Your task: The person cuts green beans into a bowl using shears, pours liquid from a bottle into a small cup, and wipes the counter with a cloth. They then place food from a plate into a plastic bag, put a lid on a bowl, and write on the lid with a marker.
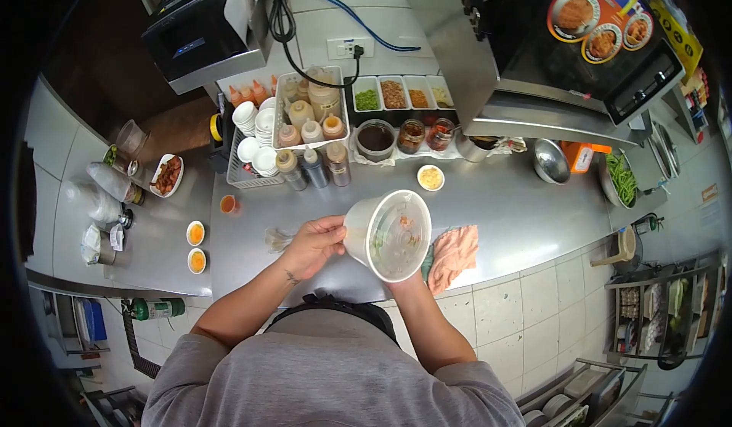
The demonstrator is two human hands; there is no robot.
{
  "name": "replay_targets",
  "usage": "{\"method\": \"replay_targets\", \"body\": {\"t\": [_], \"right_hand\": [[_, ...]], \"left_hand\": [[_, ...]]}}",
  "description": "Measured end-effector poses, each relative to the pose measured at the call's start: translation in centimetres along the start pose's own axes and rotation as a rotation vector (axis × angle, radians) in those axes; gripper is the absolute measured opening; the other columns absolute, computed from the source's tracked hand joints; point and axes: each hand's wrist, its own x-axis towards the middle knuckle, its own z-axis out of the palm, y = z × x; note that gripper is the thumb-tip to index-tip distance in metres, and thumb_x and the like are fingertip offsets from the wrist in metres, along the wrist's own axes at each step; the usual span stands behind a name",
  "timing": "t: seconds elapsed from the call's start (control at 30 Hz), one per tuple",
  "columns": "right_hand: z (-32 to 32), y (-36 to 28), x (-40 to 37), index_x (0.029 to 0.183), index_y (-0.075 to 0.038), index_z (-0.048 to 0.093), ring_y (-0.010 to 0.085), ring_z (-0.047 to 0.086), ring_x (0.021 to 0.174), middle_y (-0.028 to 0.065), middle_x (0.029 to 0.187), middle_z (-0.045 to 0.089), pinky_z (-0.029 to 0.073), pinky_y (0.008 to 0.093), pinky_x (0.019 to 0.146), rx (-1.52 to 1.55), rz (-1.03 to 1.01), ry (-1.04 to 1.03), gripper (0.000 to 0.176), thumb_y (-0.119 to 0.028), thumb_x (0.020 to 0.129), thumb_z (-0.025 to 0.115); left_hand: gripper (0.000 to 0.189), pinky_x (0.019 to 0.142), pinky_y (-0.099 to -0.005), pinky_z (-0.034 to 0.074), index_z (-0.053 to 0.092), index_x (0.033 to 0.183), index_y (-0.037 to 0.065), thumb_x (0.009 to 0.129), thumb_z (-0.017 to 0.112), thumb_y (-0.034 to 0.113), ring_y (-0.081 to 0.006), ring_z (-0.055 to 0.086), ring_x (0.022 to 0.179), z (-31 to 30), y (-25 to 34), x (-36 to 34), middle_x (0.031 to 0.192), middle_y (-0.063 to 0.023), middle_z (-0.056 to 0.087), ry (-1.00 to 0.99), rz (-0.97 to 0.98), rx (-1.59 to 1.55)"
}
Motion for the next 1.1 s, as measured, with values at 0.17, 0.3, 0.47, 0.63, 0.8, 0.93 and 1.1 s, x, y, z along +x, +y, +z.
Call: {"method": "replay_targets", "body": {"t": [0.17, 0.3, 0.47, 0.63, 0.8, 0.93, 1.1], "right_hand": [[-4.3, 0.9, 1.8, 0.117, -0.008, 0.056, 0.0240, 0.063, 0.096, 0.0094, 0.113, 0.061, 0.054, 0.0369, 0.082, -0.088, -0.138, 0.418, 0.031, -0.025, 0.091, 0.054], [-11.6, 1.0, 3.8, 0.104, -0.005, 0.063, 0.0252, 0.065, 0.080, 0.0081, 0.096, 0.066, 0.051, 0.0342, 0.071, -0.553, -0.240, 0.613, 0.020, -0.015, 0.087, 0.058], [-10.1, -2.5, 3.5, 0.090, 0.004, 0.064, 0.0254, 0.062, 0.076, 0.0177, 0.081, 0.064, 0.047, 0.0324, 0.070, -1.865, -0.717, 0.750, 0.017, -0.011, 0.084, 0.060], [-8.6, -4.2, 1.9, 0.093, 0.001, 0.063, 0.0098, 0.050, 0.061, 0.0018, 0.070, 0.056, 0.041, 0.0235, 0.057, -1.588, -0.779, 0.931, 0.017, -0.015, 0.091, 0.058], [-2.4, -0.6, 0.2, 0.091, -0.001, 0.060, 0.0059, 0.046, 0.053, 0.0006, 0.070, 0.054, 0.036, 0.0185, 0.046, -1.248, -0.686, 0.802, 0.011, -0.012, 0.091, 0.058], [-0.5, 1.7, -0.9, 0.095, -0.002, 0.061, 0.0063, 0.049, 0.058, 0.0006, 0.077, 0.058, 0.041, 0.0203, 0.050, -1.265, -0.618, 0.798, 0.009, -0.010, 0.090, 0.059], [3.7, 4.3, -1.6, 0.097, -0.002, 0.061, 0.0047, 0.050, 0.064, -0.0009, 0.080, 0.060, 0.042, 0.0187, 0.057, -1.292, -0.766, 0.737, 0.012, -0.002, 0.086, 0.063]], "left_hand": [[0.048, 0.080, -0.0281, 0.049, 0.043, 0.137, 0.005, 0.091, 0.055, 0.009, -0.0145, 0.058, 0.095, -4.0, -4.1, 0.8, 0.121, -0.0082, 0.057, 0.051, -0.094, 0.083], [0.060, 0.088, -0.0307, 0.046, 0.034, 0.144, 0.013, 0.089, 0.055, 0.009, -0.0163, 0.050, 0.111, -5.2, -6.2, 0.1, 0.139, -0.0089, 0.043, 0.022, -0.324, 0.301], [0.050, 0.085, -0.0303, 0.047, 0.044, 0.136, 0.008, 0.088, 0.058, 0.010, -0.0151, 0.054, 0.106, -10.4, -0.3, -1.4, 0.133, -0.0054, 0.050, -0.035, -0.136, 0.468], [0.023, 0.082, -0.0276, 0.049, 0.062, 0.110, 0.002, 0.088, 0.055, 0.003, -0.0149, 0.060, 0.092, -23.9, 16.6, 2.9, 0.108, -0.0078, 0.064, 0.674, 0.681, 0.678], [0.031, 0.096, -0.0395, 0.043, 0.067, 0.107, 0.007, 0.083, 0.062, 0.025, -0.0337, 0.059, 0.104, -36.9, 26.2, 12.4, 0.111, -0.0210, 0.062, 1.031, 0.797, 1.367], [0.038, 0.098, -0.0412, 0.041, 0.068, 0.108, 0.011, 0.080, 0.063, 0.036, -0.0353, 0.056, 0.111, -39.9, 27.9, 16.3, 0.116, -0.0192, 0.061, 0.859, 0.199, 1.440], [0.014, 0.082, -0.0333, 0.048, 0.069, 0.094, 0.001, 0.084, 0.062, 0.008, -0.0285, 0.061, 0.095, -31.4, 27.6, 9.1, 0.108, -0.0144, 0.061, 1.042, 1.134, 1.160]]}}
